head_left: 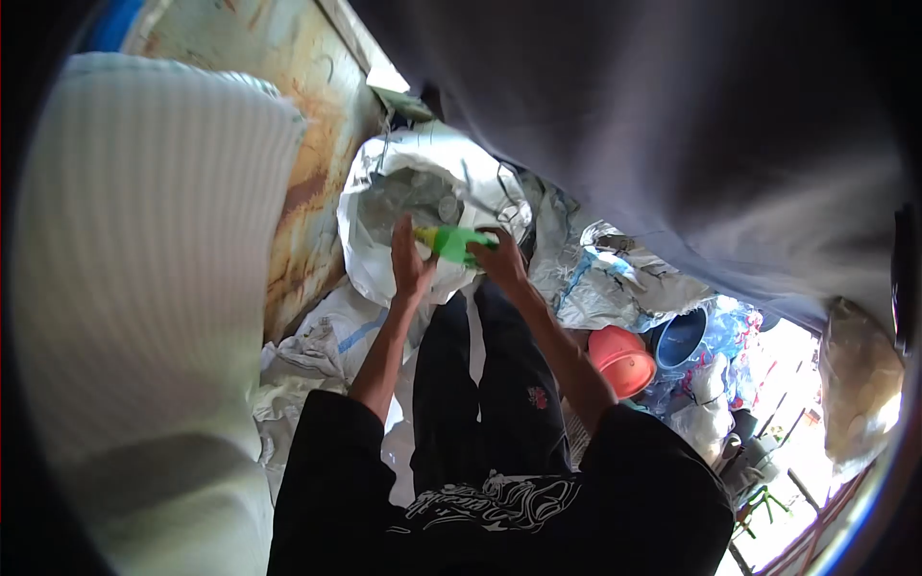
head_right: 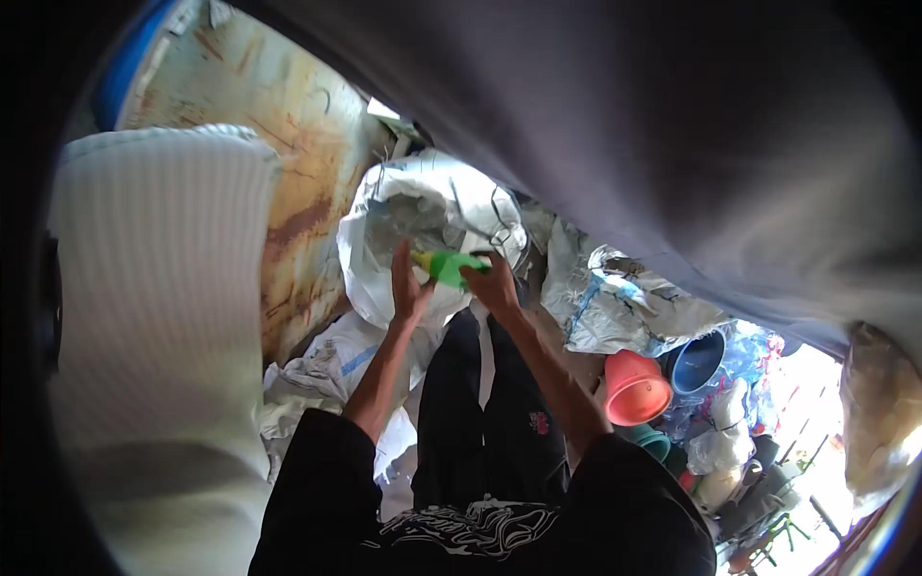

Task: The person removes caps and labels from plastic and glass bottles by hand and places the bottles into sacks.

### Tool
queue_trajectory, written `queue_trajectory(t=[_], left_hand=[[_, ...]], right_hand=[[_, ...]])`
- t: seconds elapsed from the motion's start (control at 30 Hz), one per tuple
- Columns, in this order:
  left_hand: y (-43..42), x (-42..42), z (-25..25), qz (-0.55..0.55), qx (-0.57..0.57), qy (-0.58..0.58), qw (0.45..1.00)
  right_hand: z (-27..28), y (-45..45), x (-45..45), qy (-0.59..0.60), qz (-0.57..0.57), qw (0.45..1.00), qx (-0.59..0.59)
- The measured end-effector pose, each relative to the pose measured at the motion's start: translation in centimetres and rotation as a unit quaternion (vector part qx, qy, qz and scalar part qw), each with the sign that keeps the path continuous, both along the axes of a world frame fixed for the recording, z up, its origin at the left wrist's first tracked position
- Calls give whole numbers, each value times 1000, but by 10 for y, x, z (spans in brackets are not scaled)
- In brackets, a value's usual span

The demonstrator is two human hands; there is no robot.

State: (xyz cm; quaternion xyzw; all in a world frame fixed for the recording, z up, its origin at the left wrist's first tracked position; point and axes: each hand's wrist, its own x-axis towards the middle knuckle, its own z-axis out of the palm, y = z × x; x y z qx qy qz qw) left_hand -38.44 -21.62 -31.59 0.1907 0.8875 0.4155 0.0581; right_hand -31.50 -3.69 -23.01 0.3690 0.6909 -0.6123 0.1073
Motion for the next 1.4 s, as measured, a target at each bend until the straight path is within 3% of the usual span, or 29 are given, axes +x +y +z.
queue_trajectory(t=[0.07, 0.13, 0.17, 0.23, 0.27, 0.3, 0.33, 0.4, 0.47, 0.57, 0.6, 0.67, 0.73, 0.87, 0.93, 0.97, 1.13, 1.2, 1.27, 1.33, 1.4], left_hand=[[0, 11, 63, -43, -47, -13, 998], [-1, 25, 108, -81, -48, 11, 996], [1, 31, 127, -91, -38, 21, 995], [7, 51, 167, -77, 39, 33, 996], [11, 61, 176, -88, 41, 44, 994], [12, 75, 179, -39, 225, -164, 960], [17, 85, 184, 8, 387, -362, 848], [31, 98, 198, -34, 421, -491, 762], [62, 120, 245, -125, 475, -546, 678], [115, 154, 273, -313, 424, -516, 675], [133, 172, 284, -302, 434, -542, 653], [164, 203, 275, -266, 467, -581, 611], [198, 249, 304, -252, 480, -626, 561], [240, 332, 325, -344, 406, -681, 503], [255, 370, 341, -382, 336, -692, 512], [262, 384, 348, -364, 301, -682, 558], [281, 435, 329, -241, 241, -663, 666], [277, 445, 326, -237, 236, -674, 658], [272, 452, 327, -228, 219, -675, 667], [265, 462, 345, -242, 213, -663, 676], [260, 470, 363, -313, 212, -566, 733]], right_hand=[[28, 3, 42, 19, -146, 938, -314], [36, 1, 84, 24, -256, 834, -488], [47, 2, 104, 36, -261, 833, -486], [67, -1, 141, 47, -292, 739, -606], [74, -2, 156, 62, -293, 737, -606], [79, -6, 174, 78, -311, 707, -631], [91, -6, 185, 97, -326, 676, -654], [115, -1, 209, 103, -309, 659, -678], [123, -1, 231, 128, -321, 632, -693], [150, 12, 263, 156, -313, 622, -700], [145, 16, 277, 160, -295, 599, -727], [155, 29, 310, 181, -249, 646, -698], [181, 41, 350, 232, -220, 733, -600], [206, 81, 429, 336, -105, 741, -572], [214, 94, 457, 297, -126, 768, -553], [192, 97, 471, 280, -162, 767, -554], [222, 111, 526, 241, -185, 837, -455], [235, 111, 538, 234, -178, 858, -422], [258, 104, 547, 188, -159, 925, -289], [252, 101, 552, 200, -140, 941, -232], [270, 103, 560, 165, -77, 978, -104]])
